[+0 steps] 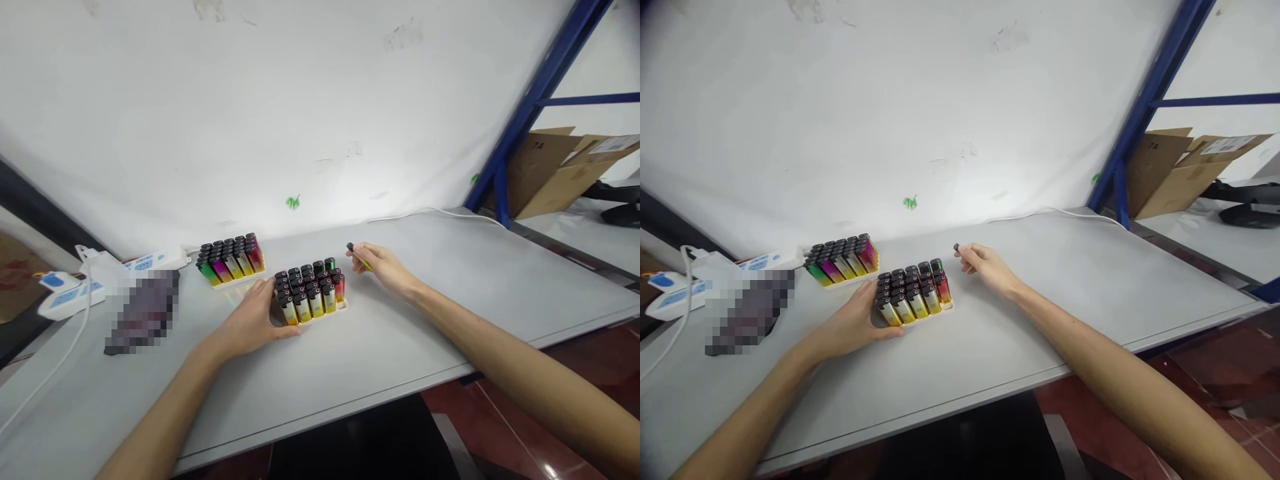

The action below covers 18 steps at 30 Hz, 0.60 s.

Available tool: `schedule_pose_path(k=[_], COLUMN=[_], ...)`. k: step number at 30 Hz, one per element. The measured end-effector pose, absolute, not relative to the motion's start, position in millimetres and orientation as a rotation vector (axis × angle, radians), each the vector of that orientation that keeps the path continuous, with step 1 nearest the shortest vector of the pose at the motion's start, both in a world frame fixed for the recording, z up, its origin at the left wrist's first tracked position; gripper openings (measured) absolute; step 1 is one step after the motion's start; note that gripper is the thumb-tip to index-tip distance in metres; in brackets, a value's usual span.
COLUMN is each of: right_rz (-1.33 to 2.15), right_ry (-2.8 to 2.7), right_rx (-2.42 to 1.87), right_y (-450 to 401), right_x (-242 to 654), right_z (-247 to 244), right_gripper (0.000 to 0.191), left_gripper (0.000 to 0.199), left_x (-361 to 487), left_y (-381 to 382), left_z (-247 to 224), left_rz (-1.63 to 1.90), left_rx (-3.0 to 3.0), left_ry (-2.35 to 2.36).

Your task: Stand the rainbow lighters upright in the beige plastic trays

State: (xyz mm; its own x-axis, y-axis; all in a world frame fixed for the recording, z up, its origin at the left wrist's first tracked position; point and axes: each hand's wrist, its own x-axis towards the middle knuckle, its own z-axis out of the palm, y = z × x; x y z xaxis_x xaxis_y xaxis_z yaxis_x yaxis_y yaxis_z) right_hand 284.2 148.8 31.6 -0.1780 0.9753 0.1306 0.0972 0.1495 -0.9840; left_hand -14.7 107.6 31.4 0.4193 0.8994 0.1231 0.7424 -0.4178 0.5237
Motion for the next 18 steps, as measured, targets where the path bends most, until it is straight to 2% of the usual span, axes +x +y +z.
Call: schedule_pose_path(k=[9, 18], right_rz=[1.005, 0.984], right_ry=[-1.602, -1.590], right_rx=[-1.125, -1.085], right_y=[144.2, 146.8], right_x=[286.8, 289.3], right_z=[41.0, 39.7], right_gripper=[0.036, 0.035], left_gripper=[0.080, 0.079], left_x=[-14.8, -15.9], left_y=[107.3, 108.9], left_z=[31.7, 29.1], left_rz=[0.521, 0.515], left_rx=[2.308, 2.321], left_ry=[1.409, 1.416])
